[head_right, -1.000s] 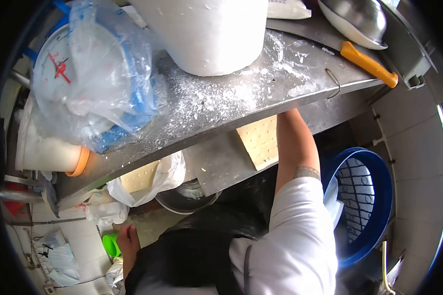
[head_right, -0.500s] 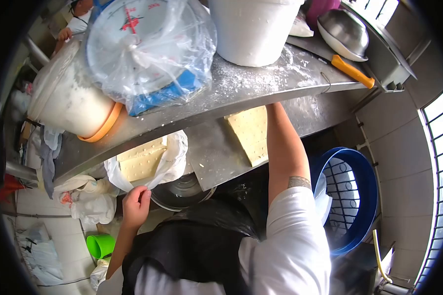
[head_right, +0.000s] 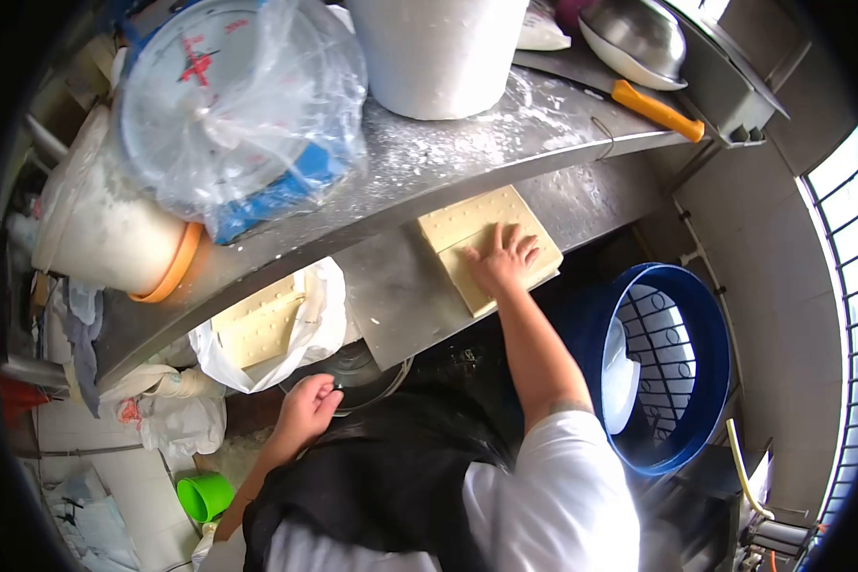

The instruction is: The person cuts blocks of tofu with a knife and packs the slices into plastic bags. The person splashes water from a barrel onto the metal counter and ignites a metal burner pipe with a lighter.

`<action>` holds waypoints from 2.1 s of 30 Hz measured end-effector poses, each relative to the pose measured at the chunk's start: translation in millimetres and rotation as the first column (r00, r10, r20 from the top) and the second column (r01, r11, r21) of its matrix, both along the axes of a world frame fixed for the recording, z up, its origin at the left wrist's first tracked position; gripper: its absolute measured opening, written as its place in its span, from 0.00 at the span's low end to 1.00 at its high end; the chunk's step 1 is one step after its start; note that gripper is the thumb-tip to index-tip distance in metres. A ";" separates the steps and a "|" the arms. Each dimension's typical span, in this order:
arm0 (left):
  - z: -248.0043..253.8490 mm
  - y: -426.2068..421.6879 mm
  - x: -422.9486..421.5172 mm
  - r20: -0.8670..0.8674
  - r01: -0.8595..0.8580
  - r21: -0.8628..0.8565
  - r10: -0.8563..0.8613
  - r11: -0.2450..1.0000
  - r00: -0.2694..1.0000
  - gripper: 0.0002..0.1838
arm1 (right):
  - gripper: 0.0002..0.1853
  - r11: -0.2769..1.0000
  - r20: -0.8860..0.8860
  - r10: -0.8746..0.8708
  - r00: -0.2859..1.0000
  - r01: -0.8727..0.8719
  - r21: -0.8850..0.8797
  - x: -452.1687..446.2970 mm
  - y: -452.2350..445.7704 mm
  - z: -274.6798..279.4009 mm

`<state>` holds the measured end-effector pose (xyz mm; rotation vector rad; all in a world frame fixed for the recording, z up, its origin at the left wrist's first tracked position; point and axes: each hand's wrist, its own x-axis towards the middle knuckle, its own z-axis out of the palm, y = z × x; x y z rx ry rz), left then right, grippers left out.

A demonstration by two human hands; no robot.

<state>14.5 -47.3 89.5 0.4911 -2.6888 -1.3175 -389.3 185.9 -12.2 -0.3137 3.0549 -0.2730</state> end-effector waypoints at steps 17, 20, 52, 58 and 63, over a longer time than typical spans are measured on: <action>-120.1 62.5 -163.1 0.411 0.536 -0.469 -0.363 0.702 0.836 0.70 | 0.30 0.716 -0.877 -0.383 0.291 -0.505 -0.481 -2.9 135.5 222.6; -118.5 62.3 -165.6 0.444 0.550 -0.450 -0.358 0.703 0.821 0.70 | 0.19 0.900 -0.970 -0.111 0.216 -0.392 -0.191 -12.1 141.6 321.6; -62.9 150.4 -282.0 0.002 0.470 0.447 -0.526 0.761 0.851 0.18 | 0.37 0.621 -0.281 0.059 0.958 -0.256 -0.741 196.2 45.0 35.9; -76.5 55.5 -344.8 0.142 0.322 -0.206 -0.298 0.924 0.944 0.15 | 0.25 0.798 -0.042 0.039 0.998 -0.057 -0.600 65.1 76.3 39.6; -31.4 44.5 -395.6 0.090 0.303 -0.538 -0.304 0.787 0.948 0.16 | 0.41 0.987 -0.129 -0.035 0.991 0.014 -0.161 -41.5 90.4 18.4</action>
